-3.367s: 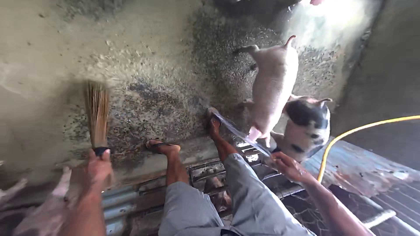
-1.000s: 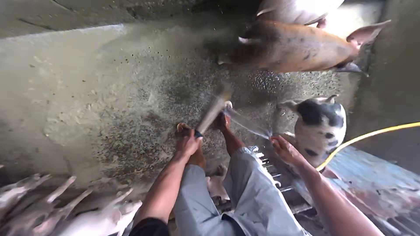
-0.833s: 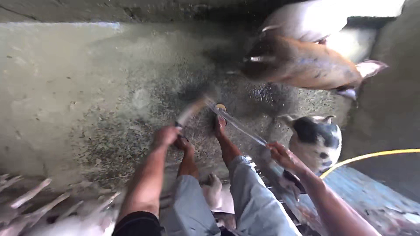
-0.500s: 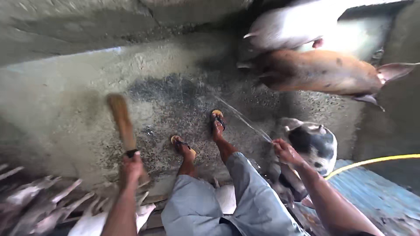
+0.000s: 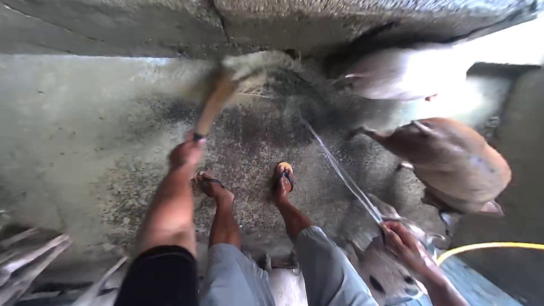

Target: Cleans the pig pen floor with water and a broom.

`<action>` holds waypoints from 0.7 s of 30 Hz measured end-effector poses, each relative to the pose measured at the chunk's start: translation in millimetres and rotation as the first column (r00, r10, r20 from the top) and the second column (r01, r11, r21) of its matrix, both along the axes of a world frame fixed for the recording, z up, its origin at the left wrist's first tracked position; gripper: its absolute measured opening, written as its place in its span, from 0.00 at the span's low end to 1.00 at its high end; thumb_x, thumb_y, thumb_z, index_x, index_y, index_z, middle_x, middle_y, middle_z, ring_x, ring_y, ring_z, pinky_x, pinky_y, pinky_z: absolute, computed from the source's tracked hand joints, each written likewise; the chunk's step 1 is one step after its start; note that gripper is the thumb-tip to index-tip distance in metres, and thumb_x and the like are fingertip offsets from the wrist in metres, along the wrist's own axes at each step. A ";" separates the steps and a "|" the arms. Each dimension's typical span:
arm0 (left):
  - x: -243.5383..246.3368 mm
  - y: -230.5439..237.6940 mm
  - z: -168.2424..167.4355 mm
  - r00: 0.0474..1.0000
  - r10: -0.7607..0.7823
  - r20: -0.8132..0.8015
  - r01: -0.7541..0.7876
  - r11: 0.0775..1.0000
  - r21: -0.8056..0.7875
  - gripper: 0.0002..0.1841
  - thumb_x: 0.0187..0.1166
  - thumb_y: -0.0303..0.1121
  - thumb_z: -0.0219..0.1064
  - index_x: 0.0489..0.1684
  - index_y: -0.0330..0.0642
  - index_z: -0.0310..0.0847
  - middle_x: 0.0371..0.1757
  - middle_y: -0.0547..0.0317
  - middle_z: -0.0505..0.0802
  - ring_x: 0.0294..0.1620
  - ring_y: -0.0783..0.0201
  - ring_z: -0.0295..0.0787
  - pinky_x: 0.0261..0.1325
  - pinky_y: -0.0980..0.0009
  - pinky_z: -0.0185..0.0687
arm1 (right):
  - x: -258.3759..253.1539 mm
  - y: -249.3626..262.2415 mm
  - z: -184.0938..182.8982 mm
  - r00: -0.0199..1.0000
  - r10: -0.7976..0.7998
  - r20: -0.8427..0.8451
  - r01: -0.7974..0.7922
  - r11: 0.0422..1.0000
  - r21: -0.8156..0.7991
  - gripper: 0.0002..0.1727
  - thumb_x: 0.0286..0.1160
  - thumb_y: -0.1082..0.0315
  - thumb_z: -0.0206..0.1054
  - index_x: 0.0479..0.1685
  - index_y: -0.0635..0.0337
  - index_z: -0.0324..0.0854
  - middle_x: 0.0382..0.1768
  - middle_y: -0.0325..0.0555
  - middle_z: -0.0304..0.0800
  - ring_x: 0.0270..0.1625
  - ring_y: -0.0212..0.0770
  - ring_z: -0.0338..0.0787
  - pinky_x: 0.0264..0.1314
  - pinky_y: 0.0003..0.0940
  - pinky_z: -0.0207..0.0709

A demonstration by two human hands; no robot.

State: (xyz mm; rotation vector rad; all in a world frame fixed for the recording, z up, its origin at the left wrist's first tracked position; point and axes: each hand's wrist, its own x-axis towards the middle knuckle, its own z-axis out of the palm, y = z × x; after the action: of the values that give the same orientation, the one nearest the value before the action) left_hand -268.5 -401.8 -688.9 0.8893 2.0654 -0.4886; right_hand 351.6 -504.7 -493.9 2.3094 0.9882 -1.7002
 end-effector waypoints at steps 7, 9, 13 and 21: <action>-99.1 -88.3 120.0 0.958 0.216 -0.191 -0.229 0.972 -0.051 0.40 0.91 0.59 0.48 0.98 0.49 0.42 0.69 0.23 0.85 0.70 0.25 0.83 0.71 0.28 0.73 | -56.5 4.0 -6.6 0.992 0.104 -0.066 -0.110 0.989 -0.101 0.18 0.86 0.65 0.53 0.67 0.65 0.73 0.22 0.36 0.72 0.20 0.30 0.72 0.26 0.33 0.73; -46.6 -92.1 137.6 0.984 0.177 0.024 -0.173 0.977 -0.123 0.39 0.91 0.59 0.49 0.98 0.54 0.40 0.68 0.29 0.87 0.68 0.31 0.86 0.71 0.31 0.76 | -87.2 12.1 -3.4 0.978 0.195 -0.069 -0.201 0.975 -0.094 0.18 0.87 0.66 0.52 0.67 0.68 0.75 0.24 0.41 0.74 0.22 0.33 0.73 0.29 0.36 0.75; 73.6 -65.0 102.8 0.872 -0.124 0.474 0.193 0.976 -0.101 0.37 0.90 0.60 0.50 0.98 0.62 0.47 0.64 0.36 0.91 0.66 0.36 0.89 0.69 0.34 0.79 | -147.3 28.9 14.2 0.953 0.303 -0.018 -0.304 0.947 -0.101 0.18 0.89 0.66 0.51 0.68 0.67 0.75 0.24 0.45 0.77 0.23 0.36 0.76 0.32 0.40 0.77; -54.1 4.5 -0.7 0.933 0.059 0.356 -0.049 0.998 -0.037 0.33 0.90 0.62 0.49 0.93 0.64 0.58 0.61 0.31 0.91 0.64 0.29 0.87 0.64 0.26 0.77 | -178.5 51.0 30.4 0.926 0.348 0.145 -0.335 0.936 -0.106 0.20 0.90 0.63 0.51 0.70 0.67 0.75 0.32 0.46 0.81 0.28 0.35 0.79 0.36 0.40 0.80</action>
State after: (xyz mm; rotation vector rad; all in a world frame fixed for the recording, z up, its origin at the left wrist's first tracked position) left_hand -322.6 -397.2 -689.6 0.8341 1.7402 -0.2987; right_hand 173.0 -453.6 -463.5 2.0387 1.1829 -1.3667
